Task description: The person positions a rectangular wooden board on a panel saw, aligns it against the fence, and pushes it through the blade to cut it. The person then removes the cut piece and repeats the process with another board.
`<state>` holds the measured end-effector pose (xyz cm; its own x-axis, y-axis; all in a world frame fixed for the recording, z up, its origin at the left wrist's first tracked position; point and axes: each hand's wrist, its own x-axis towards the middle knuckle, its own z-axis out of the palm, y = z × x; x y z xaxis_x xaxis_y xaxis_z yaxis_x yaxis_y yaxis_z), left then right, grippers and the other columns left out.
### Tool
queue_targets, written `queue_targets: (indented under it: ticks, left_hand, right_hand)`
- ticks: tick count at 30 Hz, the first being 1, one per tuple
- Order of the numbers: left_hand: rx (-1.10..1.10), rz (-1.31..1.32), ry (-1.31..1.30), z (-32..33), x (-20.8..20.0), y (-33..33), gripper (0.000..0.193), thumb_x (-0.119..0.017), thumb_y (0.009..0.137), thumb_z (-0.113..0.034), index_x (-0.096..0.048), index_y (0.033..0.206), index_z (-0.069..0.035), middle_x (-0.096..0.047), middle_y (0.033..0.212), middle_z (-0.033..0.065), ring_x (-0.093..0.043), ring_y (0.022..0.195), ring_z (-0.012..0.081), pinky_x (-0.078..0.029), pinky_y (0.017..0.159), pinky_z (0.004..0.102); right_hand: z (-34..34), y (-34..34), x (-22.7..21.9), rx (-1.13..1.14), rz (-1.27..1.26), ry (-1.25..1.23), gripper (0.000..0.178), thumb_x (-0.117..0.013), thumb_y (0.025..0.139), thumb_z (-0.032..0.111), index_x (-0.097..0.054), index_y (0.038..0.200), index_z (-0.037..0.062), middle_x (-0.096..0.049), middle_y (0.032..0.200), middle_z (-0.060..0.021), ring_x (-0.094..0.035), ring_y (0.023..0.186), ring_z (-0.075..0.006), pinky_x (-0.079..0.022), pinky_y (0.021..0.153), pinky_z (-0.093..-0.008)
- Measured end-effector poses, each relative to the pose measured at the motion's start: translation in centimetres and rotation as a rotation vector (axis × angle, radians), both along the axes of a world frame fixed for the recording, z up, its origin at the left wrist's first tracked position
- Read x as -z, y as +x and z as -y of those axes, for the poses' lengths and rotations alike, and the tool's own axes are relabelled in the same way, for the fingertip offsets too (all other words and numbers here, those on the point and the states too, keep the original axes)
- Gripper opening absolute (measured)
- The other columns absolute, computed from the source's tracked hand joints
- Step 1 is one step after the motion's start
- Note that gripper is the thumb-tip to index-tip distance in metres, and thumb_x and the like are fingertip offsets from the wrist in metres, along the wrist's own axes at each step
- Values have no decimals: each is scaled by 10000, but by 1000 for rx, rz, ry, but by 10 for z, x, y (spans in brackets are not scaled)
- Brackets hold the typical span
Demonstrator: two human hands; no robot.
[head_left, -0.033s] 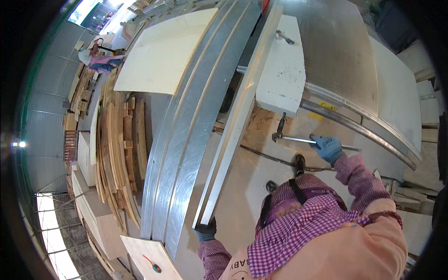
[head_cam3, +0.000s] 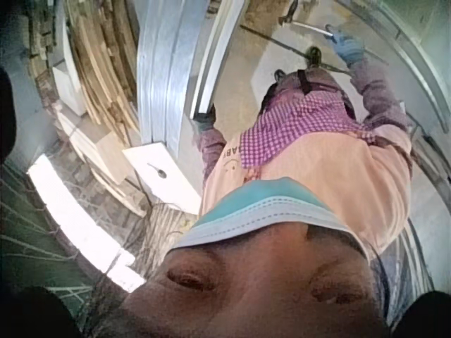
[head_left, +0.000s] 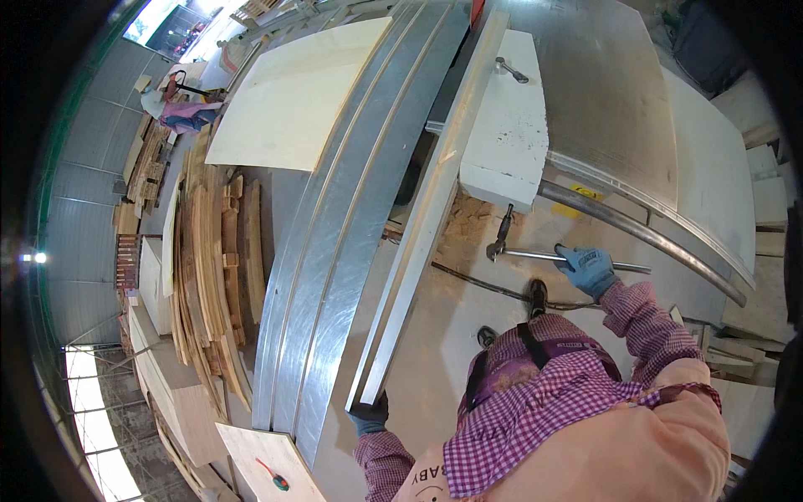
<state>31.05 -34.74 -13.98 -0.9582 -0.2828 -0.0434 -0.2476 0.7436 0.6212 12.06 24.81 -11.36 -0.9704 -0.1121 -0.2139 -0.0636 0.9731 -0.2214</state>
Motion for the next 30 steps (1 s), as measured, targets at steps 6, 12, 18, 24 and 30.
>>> queue_targets:
  ticks: [6,12,18,24,30]
  left_hand:
    - [-5,-47,69,8,23,-5,470,-633,831,-378,-580,1204,-97,-663,1093,94,-663,980,292,-569,812,435]
    - [-11,73,208,-20,-37,-18,539,-636,796,-439,-582,1217,-108,-660,1129,116,-648,995,316,-541,854,491]
    - [-824,154,1653,8,-1,-15,739,-518,811,-677,-529,1283,-109,-648,1114,126,-643,948,351,-538,854,513]
    - [-268,21,640,13,26,2,609,-529,838,-541,-556,1204,-56,-650,1070,153,-653,900,331,-546,812,483]
    - [-861,-124,1711,5,26,-8,579,-408,925,-507,-604,1184,-28,-650,1117,175,-601,1049,364,-496,888,525]
  right_hand:
    - [2,4,6,125,3,-70,313,-495,937,397,-632,1023,129,-658,800,-132,-631,719,-364,-466,623,-477]
    - [17,38,-22,110,-237,-277,303,-596,898,346,-638,1113,137,-698,899,-120,-675,779,-310,-515,677,-430]
    - [31,57,-69,497,-13,-779,279,-602,927,248,-676,1122,64,-622,761,-54,-570,597,-155,-451,546,-294]
    - [27,-10,-78,768,218,-1358,252,-560,972,271,-666,1063,61,-474,598,29,-417,451,-81,-304,401,-260]
    - [9,-96,-55,777,131,-1308,334,-577,955,374,-665,1049,67,-628,716,1,-490,464,-73,-326,370,-238]
